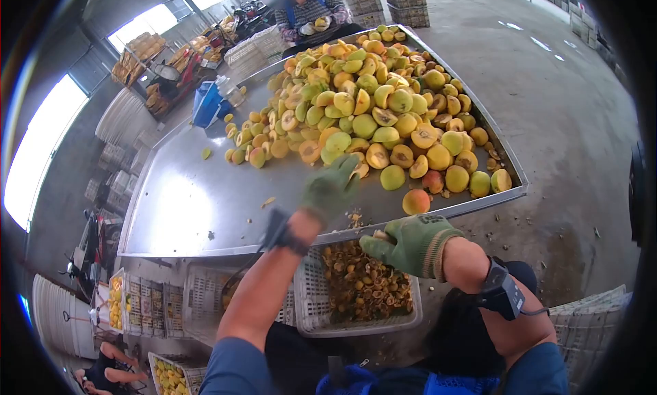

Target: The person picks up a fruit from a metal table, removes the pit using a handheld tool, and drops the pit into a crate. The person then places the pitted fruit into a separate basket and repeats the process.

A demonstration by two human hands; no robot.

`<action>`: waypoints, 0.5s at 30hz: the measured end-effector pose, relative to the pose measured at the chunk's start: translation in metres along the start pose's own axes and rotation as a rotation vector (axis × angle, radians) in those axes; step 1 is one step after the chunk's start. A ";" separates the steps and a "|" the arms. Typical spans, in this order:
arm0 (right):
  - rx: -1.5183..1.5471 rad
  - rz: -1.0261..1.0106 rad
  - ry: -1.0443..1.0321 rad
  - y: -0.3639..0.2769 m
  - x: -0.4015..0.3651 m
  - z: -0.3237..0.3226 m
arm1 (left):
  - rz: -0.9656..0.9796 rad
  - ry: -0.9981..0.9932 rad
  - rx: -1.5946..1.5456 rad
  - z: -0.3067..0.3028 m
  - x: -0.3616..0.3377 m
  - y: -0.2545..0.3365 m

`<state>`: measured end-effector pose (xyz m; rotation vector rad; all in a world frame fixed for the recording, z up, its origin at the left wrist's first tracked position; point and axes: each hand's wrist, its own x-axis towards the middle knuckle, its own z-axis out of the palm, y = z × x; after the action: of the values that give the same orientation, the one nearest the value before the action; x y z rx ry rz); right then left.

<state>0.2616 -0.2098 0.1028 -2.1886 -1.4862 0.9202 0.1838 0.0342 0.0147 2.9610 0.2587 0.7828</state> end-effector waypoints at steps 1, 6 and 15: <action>0.015 0.022 0.038 0.006 -0.001 0.000 | -0.059 -0.074 0.112 0.024 0.015 -0.003; 0.056 0.105 0.113 0.034 -0.008 0.002 | -0.232 -0.151 0.398 0.066 0.039 0.005; 0.304 0.062 0.191 0.035 0.008 -0.003 | -0.676 -0.524 -0.347 0.047 -0.012 -0.048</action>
<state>0.2903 -0.2162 0.0812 -2.0433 -1.1169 0.8654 0.1892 0.0784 -0.0370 2.3765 0.8991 -0.0333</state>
